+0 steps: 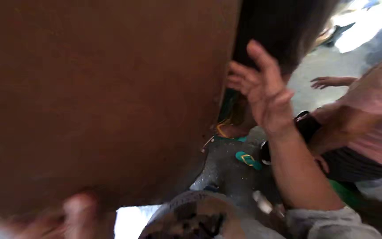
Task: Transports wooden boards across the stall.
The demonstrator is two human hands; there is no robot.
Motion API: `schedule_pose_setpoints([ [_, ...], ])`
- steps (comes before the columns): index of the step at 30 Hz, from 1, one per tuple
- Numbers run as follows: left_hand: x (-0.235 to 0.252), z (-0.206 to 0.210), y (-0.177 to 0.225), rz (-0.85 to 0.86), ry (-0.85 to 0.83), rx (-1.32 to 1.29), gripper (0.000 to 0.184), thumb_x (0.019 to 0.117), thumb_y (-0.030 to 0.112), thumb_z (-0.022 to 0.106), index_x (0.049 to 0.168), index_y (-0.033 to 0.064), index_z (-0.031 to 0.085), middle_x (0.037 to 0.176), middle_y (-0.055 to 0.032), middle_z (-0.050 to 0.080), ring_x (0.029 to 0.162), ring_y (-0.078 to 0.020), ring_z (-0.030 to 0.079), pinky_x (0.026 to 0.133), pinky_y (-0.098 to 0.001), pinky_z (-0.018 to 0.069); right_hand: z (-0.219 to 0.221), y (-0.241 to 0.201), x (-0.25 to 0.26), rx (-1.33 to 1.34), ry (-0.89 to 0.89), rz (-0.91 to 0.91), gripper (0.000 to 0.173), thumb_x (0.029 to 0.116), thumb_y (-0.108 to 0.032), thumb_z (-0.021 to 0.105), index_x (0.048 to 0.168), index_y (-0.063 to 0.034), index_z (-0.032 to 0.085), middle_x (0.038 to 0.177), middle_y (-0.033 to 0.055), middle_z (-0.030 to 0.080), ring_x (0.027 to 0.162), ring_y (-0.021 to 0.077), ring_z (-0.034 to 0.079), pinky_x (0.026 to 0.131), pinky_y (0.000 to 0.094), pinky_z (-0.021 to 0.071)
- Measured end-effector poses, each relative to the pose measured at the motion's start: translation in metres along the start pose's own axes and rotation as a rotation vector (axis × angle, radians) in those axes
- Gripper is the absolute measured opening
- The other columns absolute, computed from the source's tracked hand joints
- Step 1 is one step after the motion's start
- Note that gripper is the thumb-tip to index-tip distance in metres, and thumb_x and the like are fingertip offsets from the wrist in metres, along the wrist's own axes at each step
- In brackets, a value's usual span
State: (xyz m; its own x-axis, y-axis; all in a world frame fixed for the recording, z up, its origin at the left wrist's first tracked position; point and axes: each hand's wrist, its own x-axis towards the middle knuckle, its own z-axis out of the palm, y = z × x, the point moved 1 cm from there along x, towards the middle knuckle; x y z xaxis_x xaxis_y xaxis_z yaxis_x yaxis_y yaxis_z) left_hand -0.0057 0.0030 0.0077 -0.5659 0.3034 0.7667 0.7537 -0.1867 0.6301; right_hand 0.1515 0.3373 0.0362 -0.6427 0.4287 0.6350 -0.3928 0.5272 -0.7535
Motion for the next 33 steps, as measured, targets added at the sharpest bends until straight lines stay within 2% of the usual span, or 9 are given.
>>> schedule_pose_setpoints([
  [3,-0.033,0.055,-0.003,0.034,-0.074,-0.034,0.037,0.0944,0.031,0.073,0.127,0.0304,0.056,0.114,0.0230,0.066,0.100,0.0094,0.063,0.087,-0.0128,0.0543,0.012,0.025,0.006,0.155,0.261,0.257,0.054,0.0967,-0.049,0.065,0.132,-0.0094,0.057,0.108,-0.0061,0.073,0.095,0.0048,0.071,0.084,0.0282,0.0625],
  [6,-0.081,0.072,-0.025,0.013,-0.163,0.013,0.033,0.0975,0.031,0.070,0.122,0.0169,0.054,0.100,0.0037,0.064,0.087,-0.0008,0.065,0.077,-0.0189,0.0577,0.012,0.083,-0.063,0.390,0.366,0.361,0.047,0.0896,-0.060,0.069,0.119,-0.0240,0.063,0.096,-0.0115,0.073,0.087,0.0027,0.070,0.078,0.0265,0.0614],
  [11,-0.130,0.074,-0.048,-0.198,-0.227,0.176,0.036,0.0970,0.021,0.069,0.120,-0.0036,0.058,0.103,-0.0146,0.071,0.096,-0.0123,0.072,0.089,-0.0276,0.0588,0.006,0.120,-0.143,0.459,0.404,0.551,0.045,0.0766,-0.055,0.083,0.105,-0.0272,0.061,0.086,-0.0160,0.074,0.080,0.0008,0.072,0.072,0.0241,0.0622],
  [20,-0.202,0.061,-0.075,-0.528,-0.412,0.312,0.035,0.0946,0.011,0.068,0.121,-0.0092,0.058,0.105,-0.0229,0.072,0.098,-0.0310,0.074,0.090,-0.0455,0.0591,0.013,0.133,-0.187,0.261,0.086,0.598,0.061,0.0875,-0.033,0.077,0.129,-0.0080,0.041,0.109,-0.0193,0.065,0.103,-0.0063,0.065,0.091,0.0203,0.0579],
  [22,-0.219,0.060,-0.080,-0.611,-0.453,0.314,0.034,0.0944,0.009,0.067,0.121,-0.0098,0.059,0.107,-0.0256,0.071,0.099,-0.0366,0.073,0.090,-0.0503,0.0577,0.008,0.129,-0.201,0.192,-0.036,0.599,0.049,0.0908,-0.017,0.070,0.128,-0.0028,0.042,0.109,-0.0189,0.065,0.103,-0.0088,0.064,0.092,0.0174,0.0562],
  [24,-0.241,0.059,-0.087,-0.681,-0.490,0.289,0.034,0.0955,0.007,0.065,0.124,-0.0106,0.059,0.111,-0.0279,0.069,0.103,-0.0397,0.071,0.094,-0.0525,0.0557,0.003,0.132,-0.224,0.156,-0.144,0.604,0.039,0.0909,-0.010,0.070,0.124,-0.0089,0.050,0.107,-0.0223,0.070,0.103,-0.0086,0.066,0.092,0.0177,0.0564],
  [27,-0.277,0.052,-0.113,-0.719,-0.513,0.255,0.032,0.0954,0.006,0.065,0.124,-0.0081,0.059,0.113,-0.0259,0.069,0.104,-0.0367,0.071,0.094,-0.0505,0.0557,0.003,0.141,-0.252,0.110,-0.241,0.597,0.034,0.0888,-0.006,0.070,0.120,-0.0033,0.058,0.112,-0.0121,0.071,0.107,-0.0009,0.067,0.095,0.0242,0.0578],
  [29,-0.284,0.045,-0.126,-0.705,-0.524,0.252,0.031,0.0952,0.006,0.065,0.123,-0.0067,0.060,0.113,-0.0246,0.069,0.103,-0.0356,0.071,0.094,-0.0495,0.0567,0.010,0.142,-0.254,0.092,-0.277,0.573,0.032,0.0911,-0.015,0.072,0.120,-0.0091,0.060,0.117,-0.0129,0.072,0.111,0.0012,0.067,0.098,0.0261,0.0571],
  [33,-0.260,0.017,-0.112,-0.829,-0.636,0.295,0.038,0.0962,0.006,0.063,0.130,-0.0099,0.056,0.115,-0.0298,0.068,0.104,-0.0430,0.070,0.094,-0.0554,0.0546,0.034,0.121,-0.251,-0.042,-0.236,0.629,0.033,0.0857,0.003,0.069,0.116,0.0114,0.059,0.105,-0.0031,0.074,0.098,-0.0017,0.069,0.088,0.0229,0.0600],
])
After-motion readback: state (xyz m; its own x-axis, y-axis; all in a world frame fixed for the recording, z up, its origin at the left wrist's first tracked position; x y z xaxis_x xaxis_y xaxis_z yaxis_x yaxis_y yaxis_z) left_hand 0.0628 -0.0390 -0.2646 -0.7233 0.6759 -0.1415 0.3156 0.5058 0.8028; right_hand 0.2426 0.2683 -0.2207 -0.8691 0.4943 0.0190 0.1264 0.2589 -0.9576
